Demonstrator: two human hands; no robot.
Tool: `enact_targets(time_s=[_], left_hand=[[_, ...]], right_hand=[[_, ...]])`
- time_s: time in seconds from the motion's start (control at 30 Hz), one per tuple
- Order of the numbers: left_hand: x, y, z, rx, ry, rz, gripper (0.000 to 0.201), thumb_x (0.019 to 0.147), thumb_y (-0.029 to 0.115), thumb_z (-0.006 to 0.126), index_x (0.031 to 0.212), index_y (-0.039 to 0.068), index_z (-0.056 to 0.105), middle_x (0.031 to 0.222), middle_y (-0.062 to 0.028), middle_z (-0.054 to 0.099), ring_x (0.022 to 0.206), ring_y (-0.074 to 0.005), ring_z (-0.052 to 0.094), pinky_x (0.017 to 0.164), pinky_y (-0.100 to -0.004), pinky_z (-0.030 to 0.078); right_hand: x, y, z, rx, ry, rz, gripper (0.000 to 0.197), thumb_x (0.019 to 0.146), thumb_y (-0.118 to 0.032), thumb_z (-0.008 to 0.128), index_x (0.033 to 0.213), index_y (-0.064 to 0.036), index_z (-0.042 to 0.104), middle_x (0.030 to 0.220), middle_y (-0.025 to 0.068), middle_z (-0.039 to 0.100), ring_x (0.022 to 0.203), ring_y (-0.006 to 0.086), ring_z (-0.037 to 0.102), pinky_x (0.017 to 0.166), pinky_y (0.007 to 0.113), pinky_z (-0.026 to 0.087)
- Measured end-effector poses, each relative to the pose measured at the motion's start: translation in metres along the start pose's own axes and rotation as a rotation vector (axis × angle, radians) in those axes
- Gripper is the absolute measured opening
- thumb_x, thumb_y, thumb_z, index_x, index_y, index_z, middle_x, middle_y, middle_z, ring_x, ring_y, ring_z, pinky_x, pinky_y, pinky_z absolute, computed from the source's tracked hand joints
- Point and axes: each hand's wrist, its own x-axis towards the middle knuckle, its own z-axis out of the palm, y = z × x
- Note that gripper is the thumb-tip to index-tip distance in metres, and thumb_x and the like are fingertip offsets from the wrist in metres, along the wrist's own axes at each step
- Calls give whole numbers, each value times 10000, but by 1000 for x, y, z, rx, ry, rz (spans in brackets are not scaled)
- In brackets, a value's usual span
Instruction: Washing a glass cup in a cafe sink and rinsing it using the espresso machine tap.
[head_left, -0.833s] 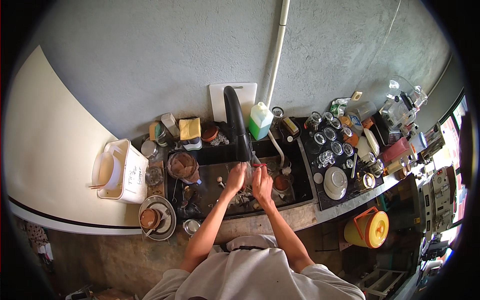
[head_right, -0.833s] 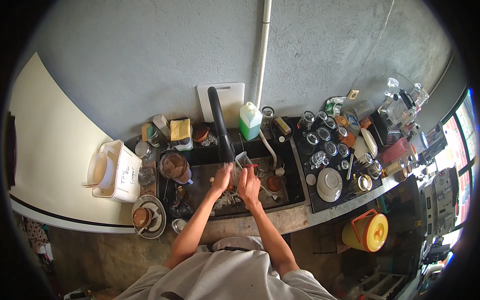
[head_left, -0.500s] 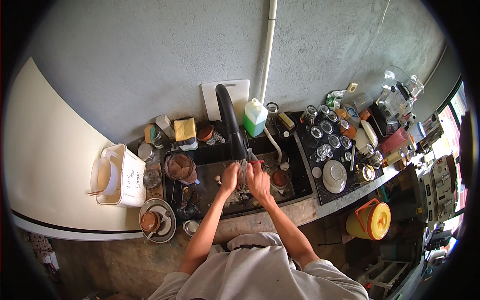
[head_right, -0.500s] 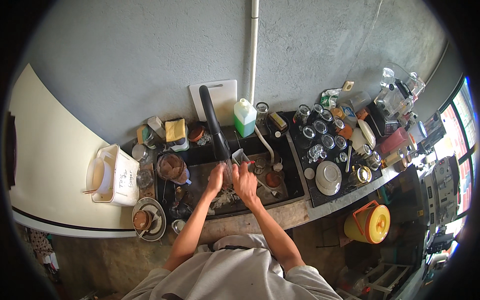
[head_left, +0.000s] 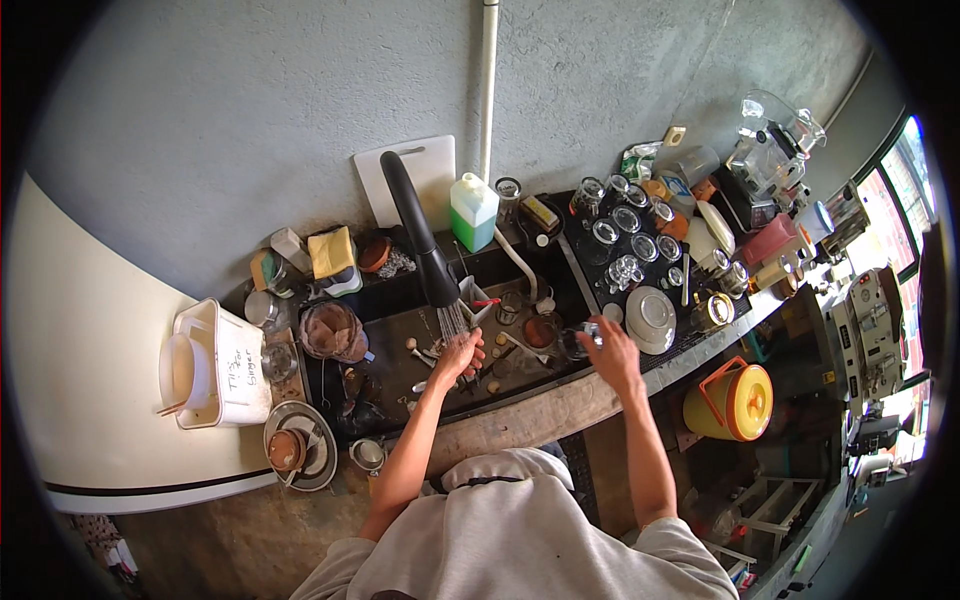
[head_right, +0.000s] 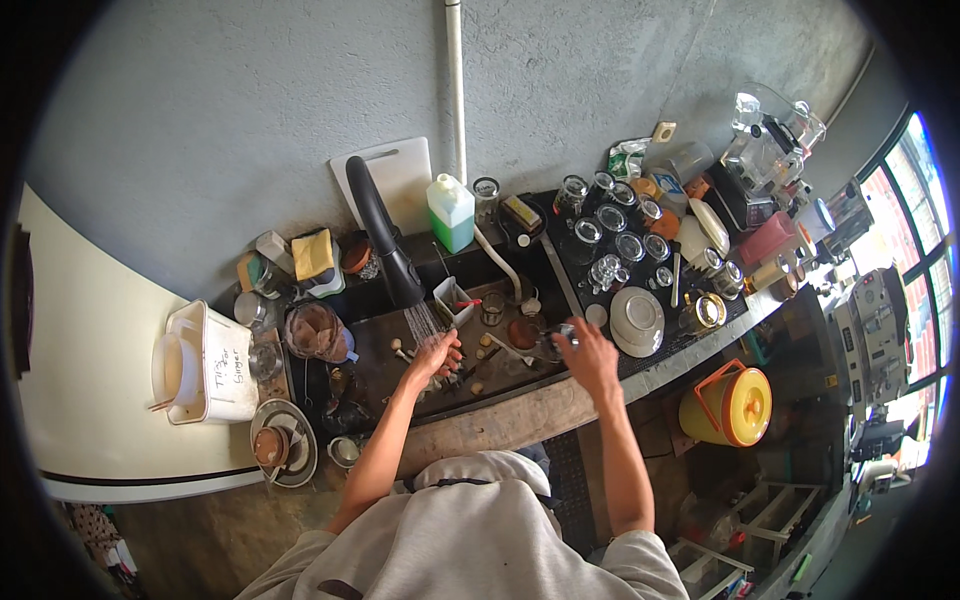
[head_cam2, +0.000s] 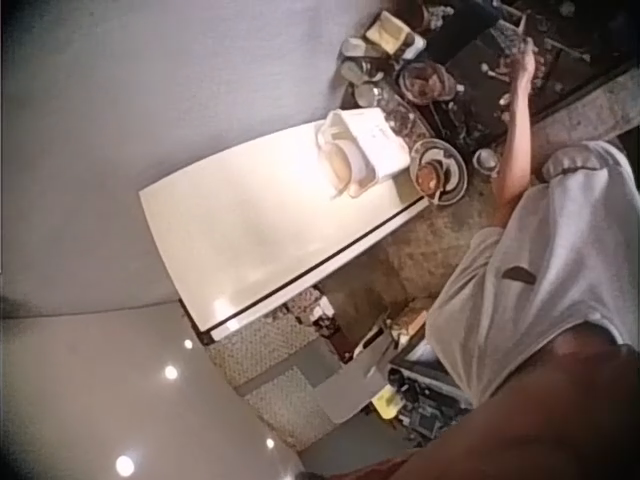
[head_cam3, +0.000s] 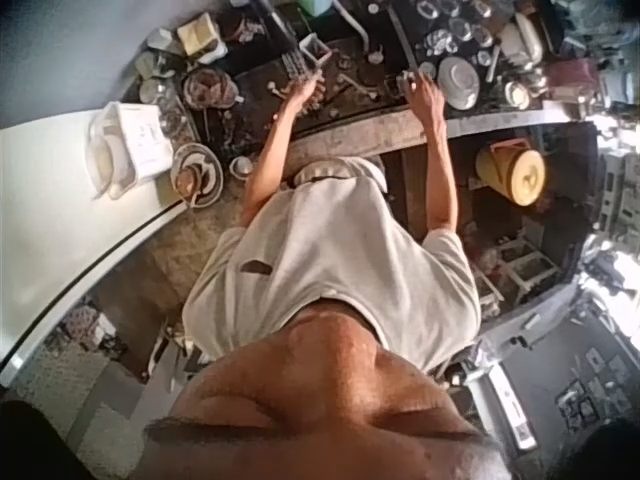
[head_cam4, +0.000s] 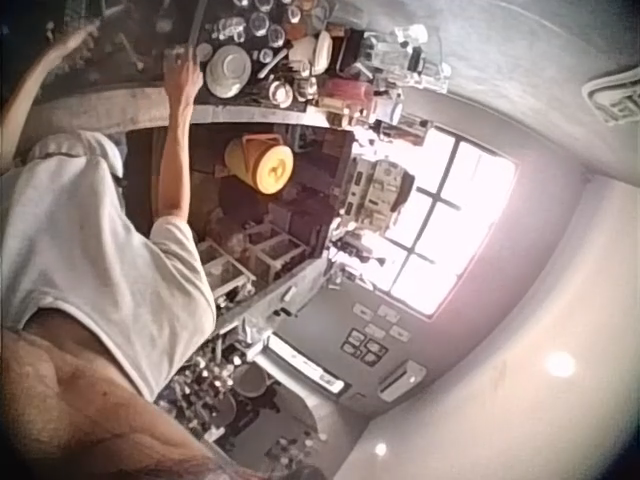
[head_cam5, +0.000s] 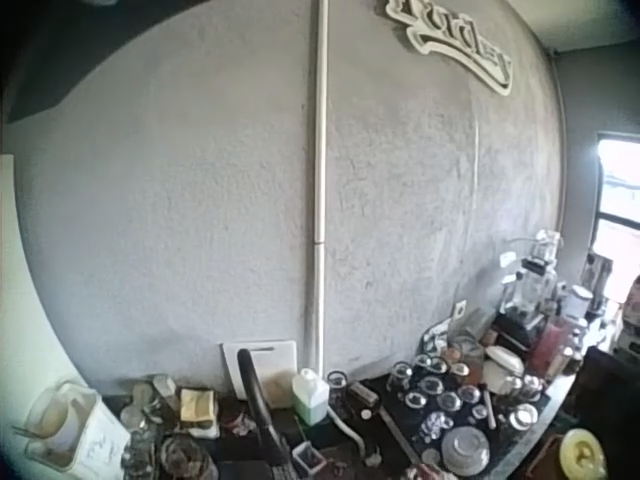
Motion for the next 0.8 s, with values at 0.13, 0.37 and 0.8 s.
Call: enact_targets(time_s=[0.13, 0.37, 0.8], left_hand=[[-1, -3, 13, 24, -72, -21, 472, 1010, 550, 543, 1072, 89, 627, 831, -5, 664, 646, -91, 633, 532, -258, 512], [18, -24, 16, 7, 14, 80, 351, 1036, 390, 561, 947, 63, 650, 788, -11, 662, 628, -92, 625, 529, -267, 503], [52, -72, 33, 777, 10, 280, 389, 891, 224, 739, 1210, 64, 584, 1109, -228, 647, 1043, -400, 642, 872, -489, 510]], right_hand=[[-12, 54, -26, -128, -64, 79, 419, 939, -397, 676, 1260, -137, 605, 1086, 199, 628, 951, 426, 677, 774, 515, 541], [-25, 68, -28, -163, -60, 102, 434, 890, -333, 738, 1260, -142, 616, 1091, 202, 591, 964, 428, 666, 797, 522, 536], [-36, 80, -29, -166, -68, 271, 516, 844, -228, 774, 1326, -147, 611, 1170, 206, 561, 1091, 412, 614, 858, 516, 537]])
